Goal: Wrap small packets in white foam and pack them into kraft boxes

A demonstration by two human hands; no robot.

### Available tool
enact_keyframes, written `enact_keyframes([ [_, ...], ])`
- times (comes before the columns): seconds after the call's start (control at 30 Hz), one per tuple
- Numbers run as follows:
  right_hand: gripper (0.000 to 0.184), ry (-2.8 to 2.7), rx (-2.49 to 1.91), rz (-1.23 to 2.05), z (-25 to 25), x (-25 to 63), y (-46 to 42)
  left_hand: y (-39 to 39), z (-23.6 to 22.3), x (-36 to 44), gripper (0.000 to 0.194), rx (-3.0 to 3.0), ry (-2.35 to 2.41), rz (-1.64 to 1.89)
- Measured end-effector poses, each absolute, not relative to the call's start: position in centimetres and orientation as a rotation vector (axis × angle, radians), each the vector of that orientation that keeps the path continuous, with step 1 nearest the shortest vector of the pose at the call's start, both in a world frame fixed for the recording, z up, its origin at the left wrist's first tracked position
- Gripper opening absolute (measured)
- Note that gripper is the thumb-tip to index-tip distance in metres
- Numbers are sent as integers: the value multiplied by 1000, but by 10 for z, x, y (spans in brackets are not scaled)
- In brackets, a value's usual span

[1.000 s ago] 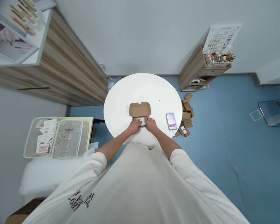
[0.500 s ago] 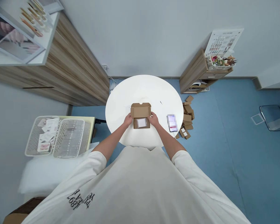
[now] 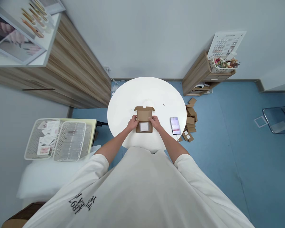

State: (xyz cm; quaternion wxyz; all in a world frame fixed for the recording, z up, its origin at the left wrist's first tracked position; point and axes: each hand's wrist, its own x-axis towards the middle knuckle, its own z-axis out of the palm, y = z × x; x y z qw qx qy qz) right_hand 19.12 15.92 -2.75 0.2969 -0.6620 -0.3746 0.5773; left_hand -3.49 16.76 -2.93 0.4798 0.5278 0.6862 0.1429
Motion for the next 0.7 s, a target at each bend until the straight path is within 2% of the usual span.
enact_keyframes([
  [0.07, 50, -978, -1785, 1535, -23, 194, 160, 173, -29, -37, 34, 1171, 1702, 400],
  [0.1, 50, -974, -1792, 1535, -21, 195, 161, 175, -29, -38, 36, 1114, 1695, 431],
  [0.17, 54, -944, -1798, 1563, -18, 199, 164, 179, -29, -42, 47, 1015, 1654, 493],
  [0.3, 73, -855, -1776, 1661, -14, 205, 171, 185, -25, -50, 67, 902, 1578, 574],
  [0.47, 85, -1017, -1706, 1678, -2, 210, 173, 190, -15, -57, 79, 909, 1483, 561],
  [0.6, 88, -1135, -1686, 1692, 5, 209, 173, 189, -13, -60, 70, 953, 1440, 643],
  [0.7, 74, -1150, -1678, 1697, 2, 205, 169, 180, -19, -60, 48, 1058, 1499, 600],
])
